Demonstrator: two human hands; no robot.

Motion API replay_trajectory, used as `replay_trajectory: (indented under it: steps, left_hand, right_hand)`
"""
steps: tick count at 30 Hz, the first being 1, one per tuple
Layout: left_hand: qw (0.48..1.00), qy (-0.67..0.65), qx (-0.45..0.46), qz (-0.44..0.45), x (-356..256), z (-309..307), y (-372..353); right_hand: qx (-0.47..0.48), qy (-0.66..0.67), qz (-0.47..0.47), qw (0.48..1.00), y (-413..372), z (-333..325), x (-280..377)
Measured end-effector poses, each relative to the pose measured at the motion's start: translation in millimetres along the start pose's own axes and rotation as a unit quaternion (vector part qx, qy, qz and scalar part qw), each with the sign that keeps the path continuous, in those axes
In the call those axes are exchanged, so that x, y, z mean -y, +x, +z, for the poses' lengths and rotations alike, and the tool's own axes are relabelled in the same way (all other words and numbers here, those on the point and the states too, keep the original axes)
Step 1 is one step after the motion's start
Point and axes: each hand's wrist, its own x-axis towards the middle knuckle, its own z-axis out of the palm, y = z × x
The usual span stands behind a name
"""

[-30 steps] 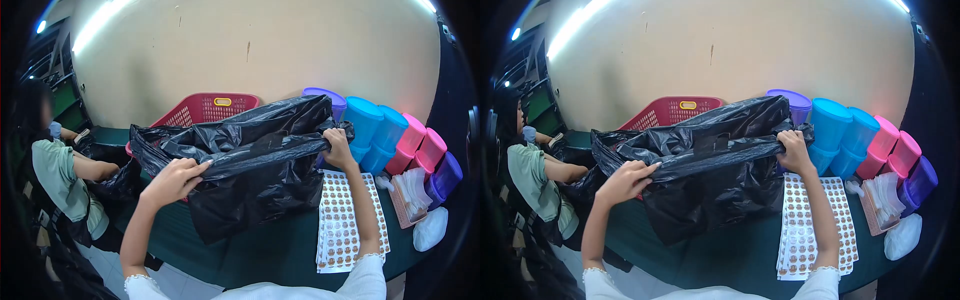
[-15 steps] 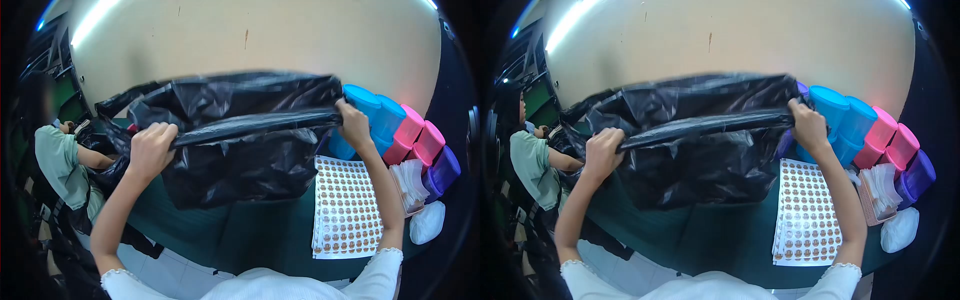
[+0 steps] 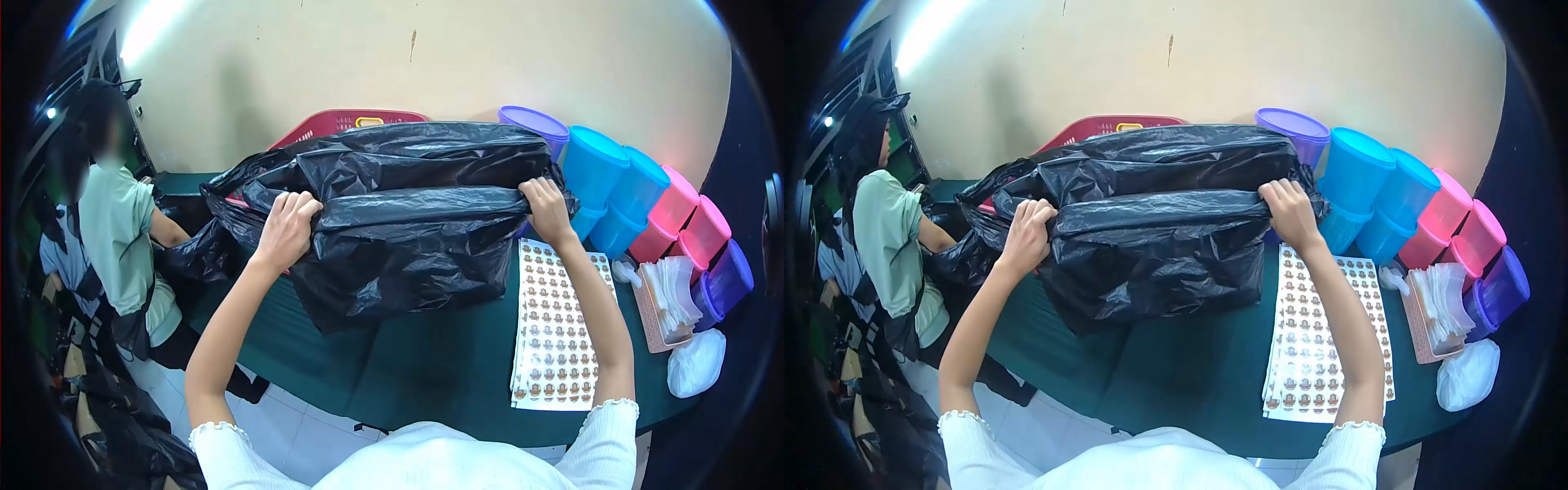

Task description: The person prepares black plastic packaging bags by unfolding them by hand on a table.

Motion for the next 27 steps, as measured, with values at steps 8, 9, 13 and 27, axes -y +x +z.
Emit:
replay_trajectory:
  steps: [8, 9, 13, 27]
  left_hand:
    - [0.949, -0.210, 0.234, -0.036, 1.1, -52.7, 13.6]
    - [0.952, -0.184, 0.242, -0.021, -1.5, -55.7, 15.1]
    - [0.941, -0.201, 0.266, 0.058, -14.5, -49.1, 25.0]
    - [0.829, -0.126, 0.435, -0.328, 10.4, -108.1, 26.1]
  right_hand:
    - [0.270, 0.042, -0.023, 0.962, -17.8, -34.1, 44.0]
    - [0.271, 0.079, -0.033, 0.959, -24.4, -30.4, 48.2]
    - [0.281, 0.189, -0.067, 0.938, -17.1, -17.2, 46.7]
    - [0.280, -0.014, 0.206, 0.937, 17.8, -92.7, -6.2]
